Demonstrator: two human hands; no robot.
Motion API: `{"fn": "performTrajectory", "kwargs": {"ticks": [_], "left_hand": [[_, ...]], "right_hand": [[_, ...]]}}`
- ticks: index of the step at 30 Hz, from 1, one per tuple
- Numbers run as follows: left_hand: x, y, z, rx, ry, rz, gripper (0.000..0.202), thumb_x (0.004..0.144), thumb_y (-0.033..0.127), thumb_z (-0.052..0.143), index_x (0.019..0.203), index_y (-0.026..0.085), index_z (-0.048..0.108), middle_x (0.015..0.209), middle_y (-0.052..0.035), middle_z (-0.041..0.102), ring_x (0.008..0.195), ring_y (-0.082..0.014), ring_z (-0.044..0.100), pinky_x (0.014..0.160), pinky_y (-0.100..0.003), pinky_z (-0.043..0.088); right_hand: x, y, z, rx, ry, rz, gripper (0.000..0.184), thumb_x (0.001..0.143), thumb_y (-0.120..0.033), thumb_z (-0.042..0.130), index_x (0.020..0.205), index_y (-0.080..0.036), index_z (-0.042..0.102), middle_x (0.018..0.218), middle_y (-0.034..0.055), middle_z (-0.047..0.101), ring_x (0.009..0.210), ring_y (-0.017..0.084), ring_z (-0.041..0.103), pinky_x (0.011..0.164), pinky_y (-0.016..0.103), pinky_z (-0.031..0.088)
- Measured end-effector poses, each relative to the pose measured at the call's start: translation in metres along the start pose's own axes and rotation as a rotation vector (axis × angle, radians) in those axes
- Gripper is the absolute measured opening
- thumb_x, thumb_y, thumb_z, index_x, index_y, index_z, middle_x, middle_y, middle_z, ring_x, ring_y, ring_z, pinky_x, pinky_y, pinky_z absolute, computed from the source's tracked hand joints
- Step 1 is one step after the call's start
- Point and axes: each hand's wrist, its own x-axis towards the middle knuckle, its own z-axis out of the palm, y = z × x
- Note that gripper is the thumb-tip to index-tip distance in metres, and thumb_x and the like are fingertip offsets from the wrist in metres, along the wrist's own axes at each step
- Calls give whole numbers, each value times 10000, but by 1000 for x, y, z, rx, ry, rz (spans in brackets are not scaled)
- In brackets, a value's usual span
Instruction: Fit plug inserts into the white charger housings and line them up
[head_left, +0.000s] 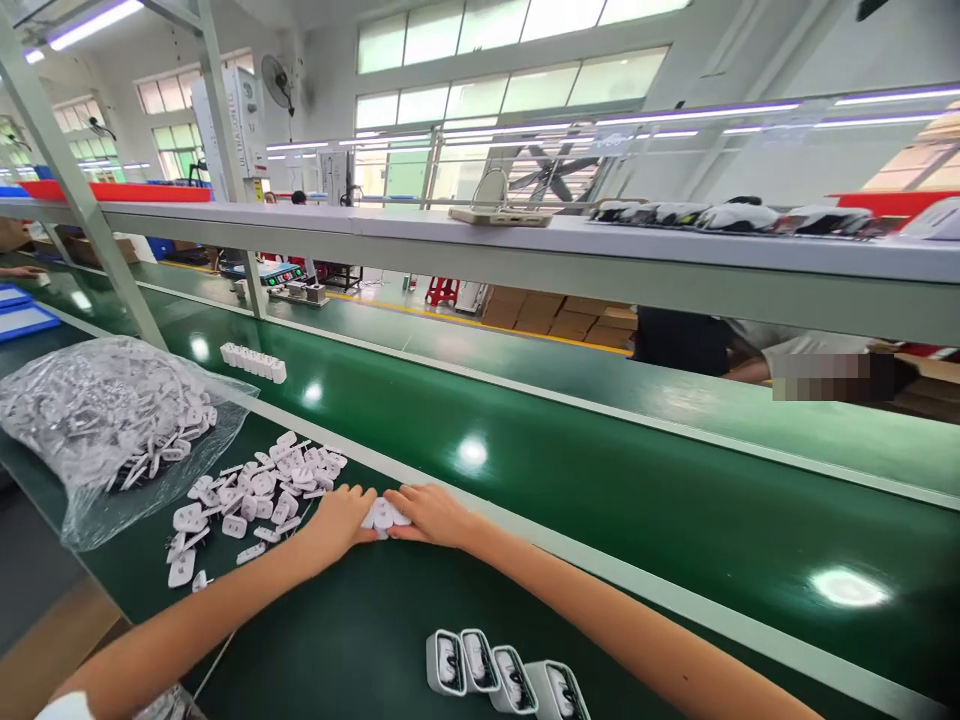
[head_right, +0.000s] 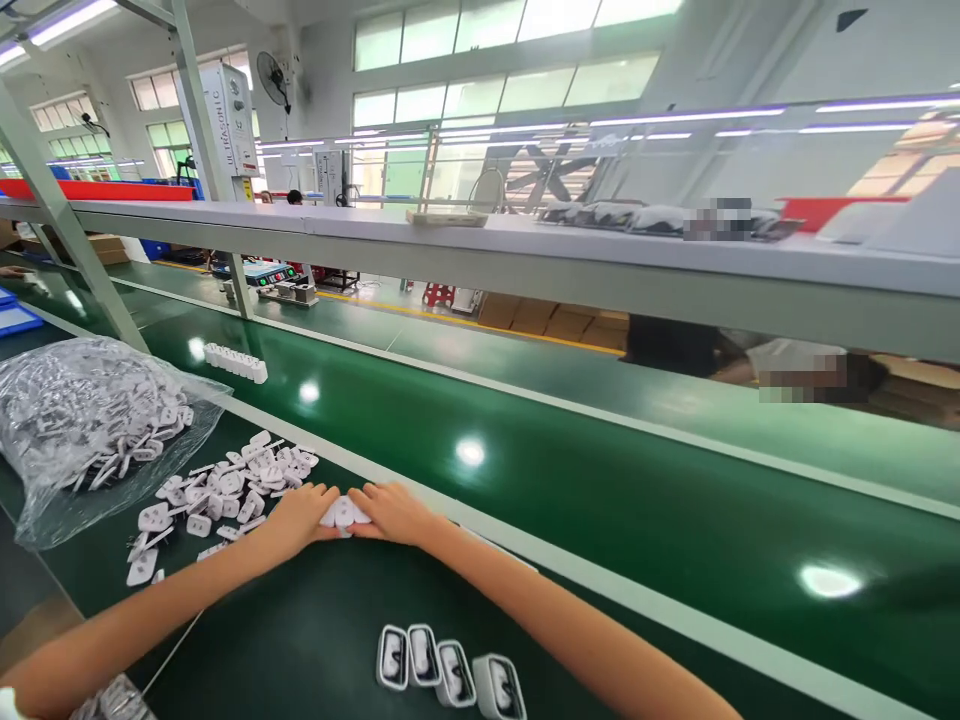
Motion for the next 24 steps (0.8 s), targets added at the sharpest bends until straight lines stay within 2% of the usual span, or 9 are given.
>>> {"fn": "performTrajectory", "kwargs": {"ticks": [5, 8, 11, 14, 17, 19, 21, 22, 24], "left_hand": [[123, -25, -36, 46, 33, 217, 339, 926, 387, 598, 1176, 158, 583, 1149, -84, 625, 1008, -223, 626, 872, -438, 536], [183, -32, -51, 74, 52, 325, 331, 928, 377, 598, 1176, 159, 585, 1156, -84, 626, 1009, -221, 628, 873, -436, 539], [221, -35, -49, 95, 61, 396, 315, 927, 374, 602, 1150, 153, 597, 1126, -78, 637, 979, -211, 637, 851, -420, 548], [240, -36, -40, 94, 73, 419, 311, 926, 379, 603, 1136, 150, 604, 1115, -76, 642, 972, -209, 640, 846, -417, 549], [240, -40, -46, 70, 119, 389, 382, 921, 402, 602, 1219, 164, 570, 1201, -95, 616, 1062, -241, 617, 906, -464, 524], [223, -46, -66, 47, 188, 341, 507, 907, 433, 605, 1328, 174, 491, 1341, -131, 543, 1222, -305, 532, 1001, -540, 452], [187, -56, -92, 19, 282, 294, 641, 895, 471, 593, 1412, 153, 388, 1460, -185, 435, 1380, -372, 357, 1089, -579, 345], [162, -61, -104, -2, 326, 285, 647, 918, 485, 537, 1439, 155, 341, 1487, -177, 408, 1414, -364, 306, 1111, -557, 327], [99, -68, -114, -52, 384, 276, 588, 963, 506, 400, 1445, 181, 318, 1439, -148, 470, 1360, -331, 404, 1067, -501, 406]], "right_hand": [[16, 74, -14, -27, 26, 327, 430, 986, -496, 465, 1212, -141, 556, 990, 70, 653, 819, 184, 646, 744, 365, 536], [24, 111, -20, -37, 36, 462, 370, 978, -445, 514, 1192, -149, 574, 1040, 71, 648, 862, 184, 650, 775, 382, 554], [31, 134, -18, -23, 30, 533, 349, 969, -423, 542, 1178, -147, 585, 1063, 73, 647, 884, 188, 651, 782, 383, 558], [40, 141, -15, 19, 34, 560, 355, 968, -432, 539, 1175, -148, 590, 1071, 74, 648, 893, 190, 652, 793, 391, 555], [44, 139, -29, 72, 92, 555, 499, 930, -491, 574, 1306, -166, 525, 1202, 117, 623, 1057, 258, 621, 934, 485, 488], [30, 134, -55, 104, 175, 559, 638, 904, -509, 593, 1428, -193, 413, 1377, 160, 528, 1264, 327, 494, 1075, 556, 342], [-7, 122, -93, 137, 275, 592, 657, 936, -474, 541, 1490, -206, 309, 1492, 154, 416, 1382, 329, 361, 1140, 547, 248], [-33, 112, -113, 157, 320, 607, 664, 944, -474, 522, 1501, -209, 277, 1507, 135, 399, 1383, 307, 364, 1139, 506, 279], [-95, 79, -145, 209, 416, 655, 588, 984, -486, 417, 1499, -251, 258, 1476, 102, 435, 1325, 272, 448, 1043, 447, 426]]}}
